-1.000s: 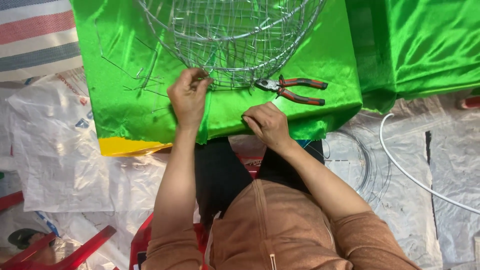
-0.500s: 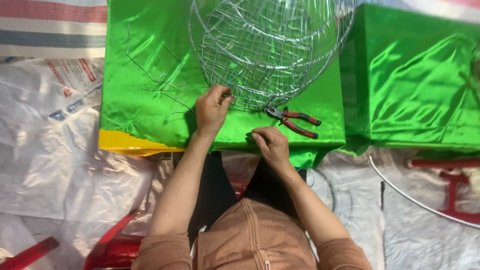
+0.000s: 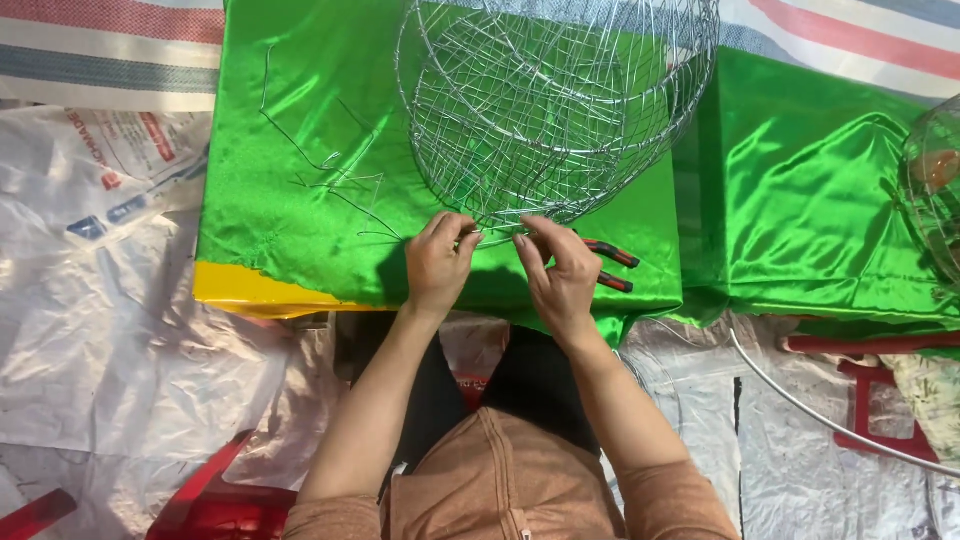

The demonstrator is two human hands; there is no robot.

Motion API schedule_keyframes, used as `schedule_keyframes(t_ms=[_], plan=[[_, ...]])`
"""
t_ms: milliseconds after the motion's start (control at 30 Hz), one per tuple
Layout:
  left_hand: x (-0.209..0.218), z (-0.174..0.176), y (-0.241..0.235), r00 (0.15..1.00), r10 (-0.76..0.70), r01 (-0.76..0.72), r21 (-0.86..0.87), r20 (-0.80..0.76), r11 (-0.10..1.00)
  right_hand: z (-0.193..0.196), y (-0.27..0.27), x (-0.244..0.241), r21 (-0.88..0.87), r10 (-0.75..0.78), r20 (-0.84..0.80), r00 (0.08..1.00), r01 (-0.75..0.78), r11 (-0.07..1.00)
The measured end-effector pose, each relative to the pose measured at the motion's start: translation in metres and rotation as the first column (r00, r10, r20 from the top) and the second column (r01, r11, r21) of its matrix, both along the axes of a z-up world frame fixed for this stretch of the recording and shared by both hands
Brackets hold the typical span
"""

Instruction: Attaching a wire handle to a wire basket frame by twisting and cutting thin binding wire with pliers.

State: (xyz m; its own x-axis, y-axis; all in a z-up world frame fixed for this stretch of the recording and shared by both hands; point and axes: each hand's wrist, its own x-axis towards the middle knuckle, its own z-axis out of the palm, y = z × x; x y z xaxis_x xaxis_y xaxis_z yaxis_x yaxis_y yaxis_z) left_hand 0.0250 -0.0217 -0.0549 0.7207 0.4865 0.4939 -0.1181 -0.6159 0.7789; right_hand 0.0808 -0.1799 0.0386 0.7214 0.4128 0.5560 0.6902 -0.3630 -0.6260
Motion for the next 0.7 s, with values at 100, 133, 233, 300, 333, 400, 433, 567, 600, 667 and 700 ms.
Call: schedule_keyframes(t_ms=[100, 133, 233, 300, 333, 400, 433, 567, 600, 667, 700], plan=[[-0.003, 0.001, -0.005, 1.000, 0.023, -0.023, 0.017, -0.014, 1.000, 0.019, 0.009, 0.011, -0.136, 0.027, 0.071, 0.997, -0.017, 0.991], [-0.005, 0.006, -0.006, 1.000, 0.020, -0.020, 0.017, -0.017, 1.000, 0.023, 0.011, 0.013, -0.136, 0.025, 0.068, 0.997, -0.015, 0.991], [-0.007, 0.017, -0.007, 1.000, 0.019, -0.019, 0.024, -0.017, 1.000, 0.032, 0.015, 0.020, -0.274, 0.073, 0.015, 0.997, -0.066, 0.959], [-0.008, 0.021, -0.008, 0.998, -0.006, 0.005, -0.008, -0.055, 1.000, 0.034, 0.016, 0.025, -0.397, 0.046, -0.158, 0.986, -0.106, 0.912], [-0.010, 0.027, -0.008, 0.998, -0.009, 0.009, -0.005, -0.059, 1.000, 0.032, 0.016, 0.028, -0.395, 0.042, -0.161, 0.986, -0.104, 0.913], [-0.011, 0.039, -0.009, 0.995, -0.034, 0.034, 0.000, -0.094, 0.999, 0.028, 0.015, 0.034, -0.460, 0.014, -0.246, 0.969, -0.129, 0.879], [-0.012, 0.040, -0.009, 0.994, -0.040, 0.040, 0.003, -0.098, 0.999, 0.030, 0.016, 0.034, -0.457, 0.008, -0.250, 0.968, -0.125, 0.881], [-0.011, 0.043, -0.007, 0.992, -0.010, 0.018, 0.059, -0.128, 0.998, 0.032, 0.020, 0.033, -0.470, 0.000, -0.283, 0.959, -0.139, 0.872], [-0.009, 0.043, -0.006, 0.995, -0.012, 0.020, 0.076, -0.101, 0.997, 0.031, 0.021, 0.033, -0.462, -0.007, -0.290, 0.957, -0.134, 0.877], [-0.006, 0.047, -0.006, 0.995, -0.030, 0.038, 0.088, -0.097, 0.995, 0.031, 0.021, 0.031, -0.451, -0.002, -0.295, 0.955, -0.138, 0.882], [-0.005, 0.049, -0.006, 0.995, -0.043, 0.052, 0.097, -0.090, 0.994, 0.031, 0.021, 0.030, -0.444, 0.007, -0.297, 0.955, -0.145, 0.884]])
